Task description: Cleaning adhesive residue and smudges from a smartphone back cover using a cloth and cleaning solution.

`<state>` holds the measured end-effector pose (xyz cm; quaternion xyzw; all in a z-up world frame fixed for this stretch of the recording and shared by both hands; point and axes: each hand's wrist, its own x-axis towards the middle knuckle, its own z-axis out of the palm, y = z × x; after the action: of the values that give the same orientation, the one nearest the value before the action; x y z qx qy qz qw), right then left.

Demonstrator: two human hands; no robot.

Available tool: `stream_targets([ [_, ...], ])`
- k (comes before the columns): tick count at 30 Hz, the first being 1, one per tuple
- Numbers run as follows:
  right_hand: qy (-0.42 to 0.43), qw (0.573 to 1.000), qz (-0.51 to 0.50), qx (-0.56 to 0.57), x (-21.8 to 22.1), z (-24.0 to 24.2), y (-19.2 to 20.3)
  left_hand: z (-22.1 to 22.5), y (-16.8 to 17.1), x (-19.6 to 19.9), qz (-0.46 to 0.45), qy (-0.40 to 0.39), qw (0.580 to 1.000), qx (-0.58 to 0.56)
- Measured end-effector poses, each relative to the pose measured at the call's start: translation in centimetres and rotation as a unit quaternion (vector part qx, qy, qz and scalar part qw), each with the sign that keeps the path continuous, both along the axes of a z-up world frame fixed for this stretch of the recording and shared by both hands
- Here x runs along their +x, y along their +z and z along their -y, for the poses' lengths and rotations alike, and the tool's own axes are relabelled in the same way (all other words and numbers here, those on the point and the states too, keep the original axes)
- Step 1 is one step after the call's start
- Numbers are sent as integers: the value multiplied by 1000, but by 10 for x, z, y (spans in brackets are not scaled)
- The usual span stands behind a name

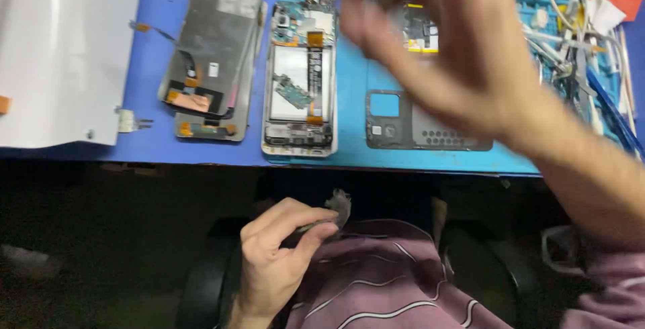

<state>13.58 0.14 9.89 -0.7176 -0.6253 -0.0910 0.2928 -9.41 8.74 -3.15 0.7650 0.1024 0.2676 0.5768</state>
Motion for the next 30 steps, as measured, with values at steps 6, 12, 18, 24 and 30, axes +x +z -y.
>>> stream_targets([
  [6,90,942,-289,-145,-67,107,-72,34,2,35,36,-93,994,32],
  [12,-44,916,-394,-56,-64,169,-130,86,-37,57,29,-45,997,-54],
  [18,-31,876,-474,87,-65,200,-168,149,-71,71,-36,-144,867,-475],
  [24,-100,914,-360,161,-66,212,-177,174,-77,77,4,-87,854,-513],
  [30,-130,935,-286,167,-74,217,-183,144,-60,99,122,-193,973,-30],
])
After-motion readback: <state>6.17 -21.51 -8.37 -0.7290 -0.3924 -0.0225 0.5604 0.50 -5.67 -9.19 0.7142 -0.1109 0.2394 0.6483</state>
